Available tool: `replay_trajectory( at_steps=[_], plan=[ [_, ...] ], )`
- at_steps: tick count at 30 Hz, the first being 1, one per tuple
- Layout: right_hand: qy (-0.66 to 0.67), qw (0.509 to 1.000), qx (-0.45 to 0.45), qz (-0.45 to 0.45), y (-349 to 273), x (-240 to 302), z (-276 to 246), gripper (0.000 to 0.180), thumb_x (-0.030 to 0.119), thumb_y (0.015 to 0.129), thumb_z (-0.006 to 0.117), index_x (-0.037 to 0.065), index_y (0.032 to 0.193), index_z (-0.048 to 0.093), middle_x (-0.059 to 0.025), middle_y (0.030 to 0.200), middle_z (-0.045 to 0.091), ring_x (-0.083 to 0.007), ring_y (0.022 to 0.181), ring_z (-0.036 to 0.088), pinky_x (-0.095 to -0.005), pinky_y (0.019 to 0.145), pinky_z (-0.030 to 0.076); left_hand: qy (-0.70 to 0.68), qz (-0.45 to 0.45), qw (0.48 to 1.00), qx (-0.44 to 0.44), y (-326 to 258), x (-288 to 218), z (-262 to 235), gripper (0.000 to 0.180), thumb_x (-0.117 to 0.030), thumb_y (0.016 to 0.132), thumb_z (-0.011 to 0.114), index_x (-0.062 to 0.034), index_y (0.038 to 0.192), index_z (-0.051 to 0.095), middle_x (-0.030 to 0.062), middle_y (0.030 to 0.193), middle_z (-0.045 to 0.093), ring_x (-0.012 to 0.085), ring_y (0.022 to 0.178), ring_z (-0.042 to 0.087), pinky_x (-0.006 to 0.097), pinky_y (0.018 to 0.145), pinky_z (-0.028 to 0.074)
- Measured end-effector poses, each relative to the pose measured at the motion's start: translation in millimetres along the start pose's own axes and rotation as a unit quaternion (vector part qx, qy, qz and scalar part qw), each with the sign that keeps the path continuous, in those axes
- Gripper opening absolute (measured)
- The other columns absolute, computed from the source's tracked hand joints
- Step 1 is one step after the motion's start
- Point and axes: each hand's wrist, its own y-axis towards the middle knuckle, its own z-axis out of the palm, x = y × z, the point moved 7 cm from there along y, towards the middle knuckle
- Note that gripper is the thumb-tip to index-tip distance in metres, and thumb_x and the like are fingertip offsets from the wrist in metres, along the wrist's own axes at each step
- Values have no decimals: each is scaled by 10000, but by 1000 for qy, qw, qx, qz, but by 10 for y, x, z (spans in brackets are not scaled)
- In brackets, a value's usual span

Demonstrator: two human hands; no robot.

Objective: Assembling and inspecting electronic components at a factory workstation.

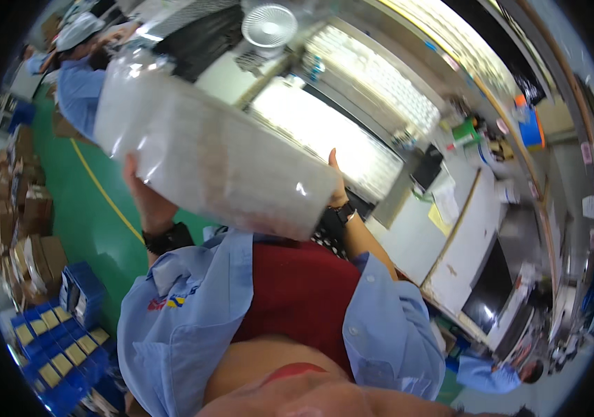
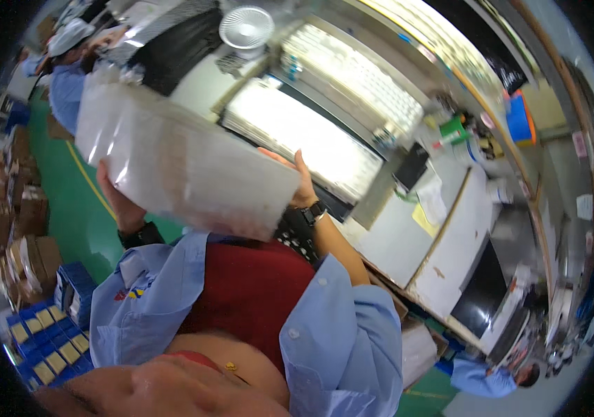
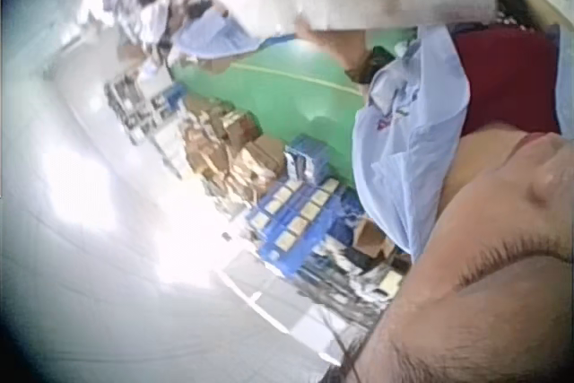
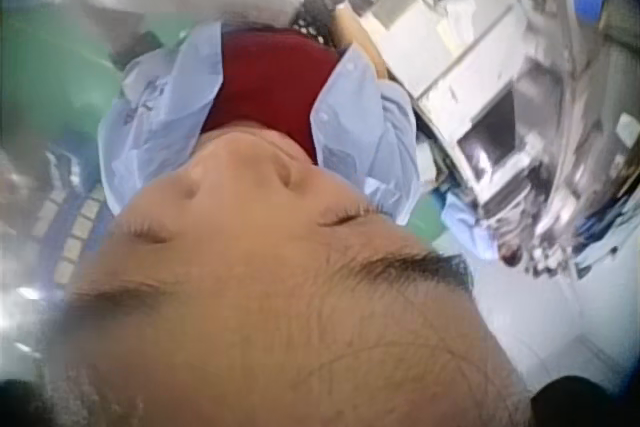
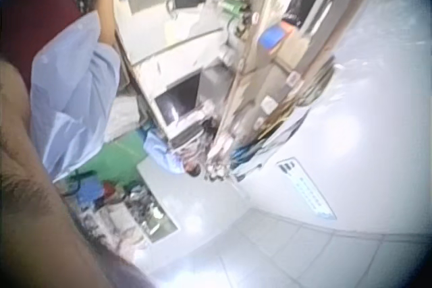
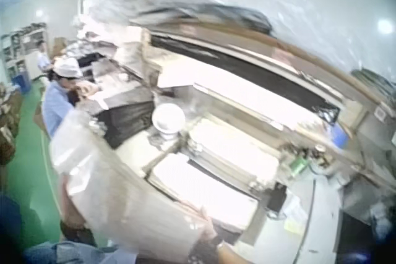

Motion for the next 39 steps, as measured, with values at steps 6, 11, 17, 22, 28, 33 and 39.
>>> replay_trajectory(
  at_steps=[6, 11, 17, 22, 28, 33, 39],
  plan=[
    [-403, 855, -253, -205, -746, 299, 200, 901, 650, 815, 445, 67, 1426, 132, -168, 1414, 282, -281, 1276, 335, -421, 1054, 263, -41, -101, 993, 38, 227, 608, 17, 608, -462, 867, 444, -83, 1335, 356, 107, 1297, 465, 268, 1165, 464, 429, 973, 378],
    [-553, 693, -316, -338, -1106, 663, 781, 1061, 401, 698, 745, 112, 1442, 47, -146, 1411, 256, -240, 1288, 294, -386, 1055, 255, 47, -102, 980, 165, 478, 1305, 417, 602, -452, 867, 468, -87, 1332, 355, 69, 1305, 451, 257, 1189, 435, 435, 994, 339],
    [-659, 552, -387, -333, -1313, 1447, 1028, 744, 62, 762, 620, 36, 1399, 237, -137, 1267, 449, -199, 1119, 468, -313, 976, 363, -23, -291, 934, 204, 848, 2182, 484, 515, -420, 906, 460, -69, 1281, 427, 88, 1261, 513, 239, 1154, 488, 412, 993, 368],
    [-647, 576, -414, -280, -2004, 1986, 530, 597, 38, 786, 571, -16, 1329, 330, -149, 1239, 494, -248, 1121, 495, -379, 979, 383, -4, -444, 889, 115, 863, 3004, 231, 571, -469, 886, 495, -34, 1253, 451, 112, 1222, 537, 230, 1093, 527, 410, 971, 377],
    [-617, 558, -488, -265, -2016, 2136, 406, 471, 136, 849, 605, -46, 1240, 416, -141, 1183, 516, -232, 1026, 532, -334, 879, 437, 469, -310, 812, 155, 999, 2309, -203, 809, -687, 759, 507, 54, 1076, 571, 151, 968, 630, 191, 780, 619, 311, 673, 508],
    [-645, 481, -526, -276, -2039, 2130, 559, 510, 261, 878, 594, -34, 1239, 387, -138, 1193, 492, -229, 1046, 518, -326, 880, 435, 629, 22, 771, 99, 1624, 1353, -320, 514, -491, 811, 592, 17, 764, 656, 122, 743, 655, 175, 628, 619, 281, 600, 489],
    [-548, 613, -488, -294, -1967, 1943, 337, 661, 498, 892, 469, -10, 1300, 357, -137, 1256, 461, -253, 1104, 485, -363, 952, 377, 546, 75, 833, 57, 2179, 1642, -48, 489, -430, 874, 541, -34, 1161, 559, 125, 1096, 600, 180, 1009, 550, 287, 852, 427]
  ],
)
